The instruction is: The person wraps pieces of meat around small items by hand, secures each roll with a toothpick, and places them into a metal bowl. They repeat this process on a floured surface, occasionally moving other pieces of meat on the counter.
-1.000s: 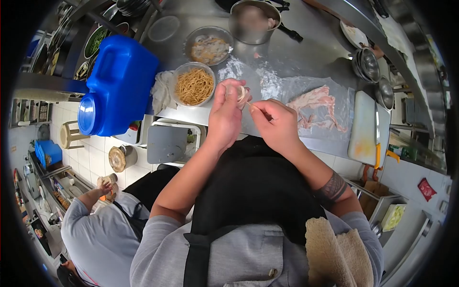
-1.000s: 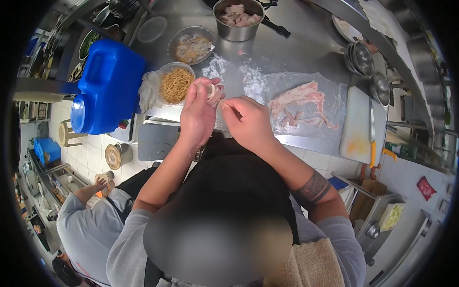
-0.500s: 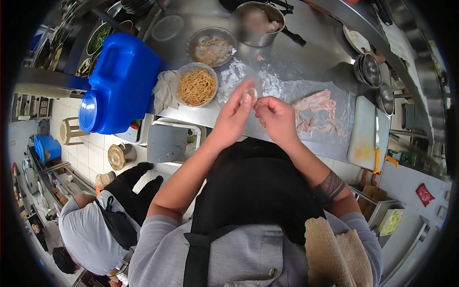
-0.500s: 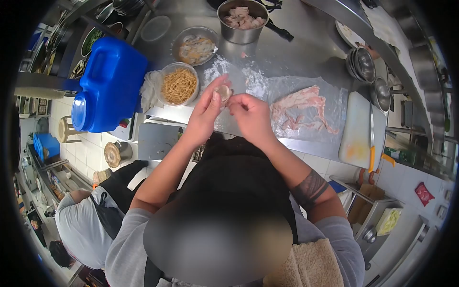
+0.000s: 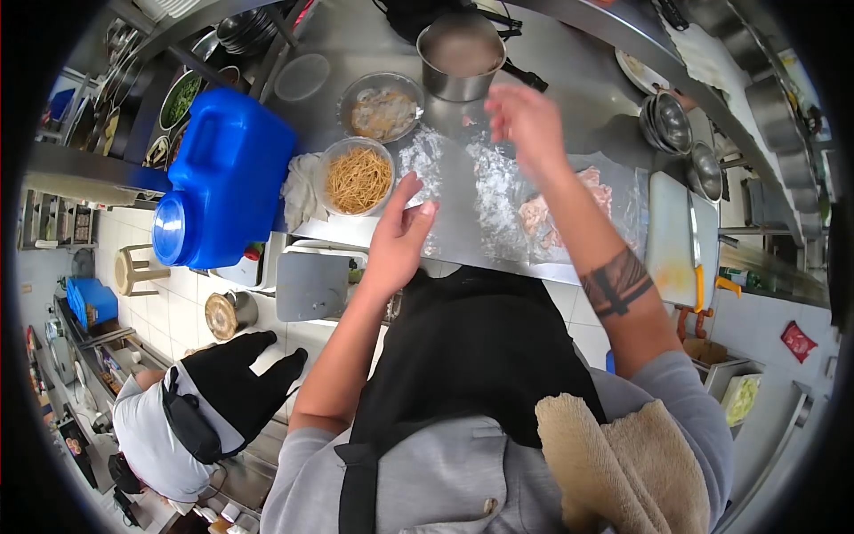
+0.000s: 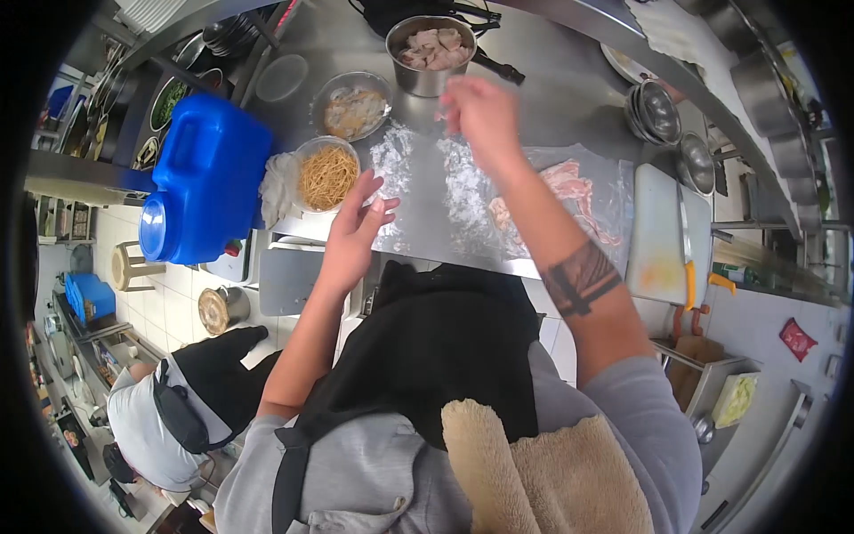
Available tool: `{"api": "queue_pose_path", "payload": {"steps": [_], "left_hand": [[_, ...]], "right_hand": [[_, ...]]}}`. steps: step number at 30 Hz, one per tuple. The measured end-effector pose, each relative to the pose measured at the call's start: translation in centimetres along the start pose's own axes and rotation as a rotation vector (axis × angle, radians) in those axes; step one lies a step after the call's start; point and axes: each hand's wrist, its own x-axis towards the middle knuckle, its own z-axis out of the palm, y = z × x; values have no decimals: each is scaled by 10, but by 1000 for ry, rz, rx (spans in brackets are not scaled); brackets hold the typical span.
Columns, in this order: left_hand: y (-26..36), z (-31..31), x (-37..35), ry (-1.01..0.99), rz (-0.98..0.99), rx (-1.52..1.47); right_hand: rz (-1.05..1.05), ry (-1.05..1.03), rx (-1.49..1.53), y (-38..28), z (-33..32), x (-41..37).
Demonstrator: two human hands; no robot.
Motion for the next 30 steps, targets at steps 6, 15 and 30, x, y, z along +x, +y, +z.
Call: {"api": "queue_pose_path", "payload": {"steps": [6, 15, 30], "left_hand": [[-17, -10, -12, -5, -128, -37], [-60, 59, 15, -343, -65, 397], [-98, 237, 126, -434, 352, 1037]], "right_hand": [[185, -23, -154, 105, -54, -123], [43, 314, -481, 134, -164, -174], [-191, 541, -1114, 133, -309, -88]]}}
